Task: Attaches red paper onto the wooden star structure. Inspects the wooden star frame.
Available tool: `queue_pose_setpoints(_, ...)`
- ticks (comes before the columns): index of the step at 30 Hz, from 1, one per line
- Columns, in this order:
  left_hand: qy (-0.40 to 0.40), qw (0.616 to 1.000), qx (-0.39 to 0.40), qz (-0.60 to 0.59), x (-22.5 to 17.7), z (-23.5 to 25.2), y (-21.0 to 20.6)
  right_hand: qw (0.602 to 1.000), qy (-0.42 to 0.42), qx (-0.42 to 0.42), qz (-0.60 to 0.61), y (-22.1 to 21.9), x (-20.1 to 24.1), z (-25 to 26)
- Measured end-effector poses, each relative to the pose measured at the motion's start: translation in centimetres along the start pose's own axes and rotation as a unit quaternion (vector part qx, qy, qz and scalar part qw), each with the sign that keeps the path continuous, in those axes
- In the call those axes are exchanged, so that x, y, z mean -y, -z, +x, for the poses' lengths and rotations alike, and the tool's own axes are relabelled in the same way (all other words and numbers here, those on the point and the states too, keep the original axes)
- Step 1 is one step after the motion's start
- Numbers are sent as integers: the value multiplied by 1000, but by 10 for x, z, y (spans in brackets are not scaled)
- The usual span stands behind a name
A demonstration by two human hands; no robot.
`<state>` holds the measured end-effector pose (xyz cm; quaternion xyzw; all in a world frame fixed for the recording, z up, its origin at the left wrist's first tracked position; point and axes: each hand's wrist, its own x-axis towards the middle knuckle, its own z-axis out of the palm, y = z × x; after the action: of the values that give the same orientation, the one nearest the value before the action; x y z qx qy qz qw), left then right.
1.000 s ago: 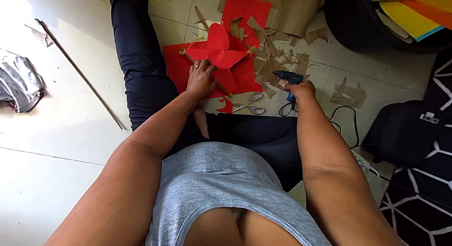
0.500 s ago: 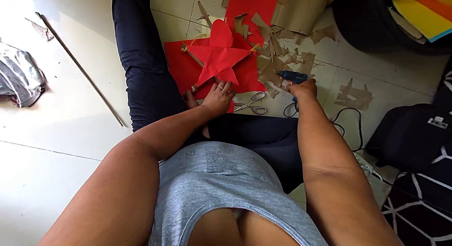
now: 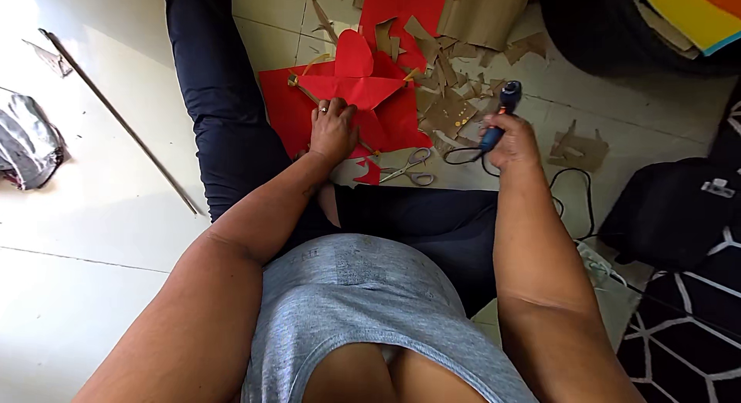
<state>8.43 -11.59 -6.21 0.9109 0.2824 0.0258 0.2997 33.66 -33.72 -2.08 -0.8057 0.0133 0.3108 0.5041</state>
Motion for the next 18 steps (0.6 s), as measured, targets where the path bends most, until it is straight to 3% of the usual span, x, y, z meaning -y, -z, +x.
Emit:
queue_pose_setpoints(3, 14, 1000, 5, -5, 1, 4, 2, 986, -8, 163, 19, -37, 1, -15)
queue_pose_setpoints(6, 5, 1000, 5, -15, 5, 6, 0, 965, 15, 260, -32, -75, 4, -24)
queue_pose_setpoints(12, -15, 999, 19, -35, 8, 8, -2, 956, 21, 290, -29, -125, -6, -14)
queue_pose_setpoints(18, -24, 999, 9, -35, 12, 11, -2, 949, 21, 313, -26, -125, -3, -18)
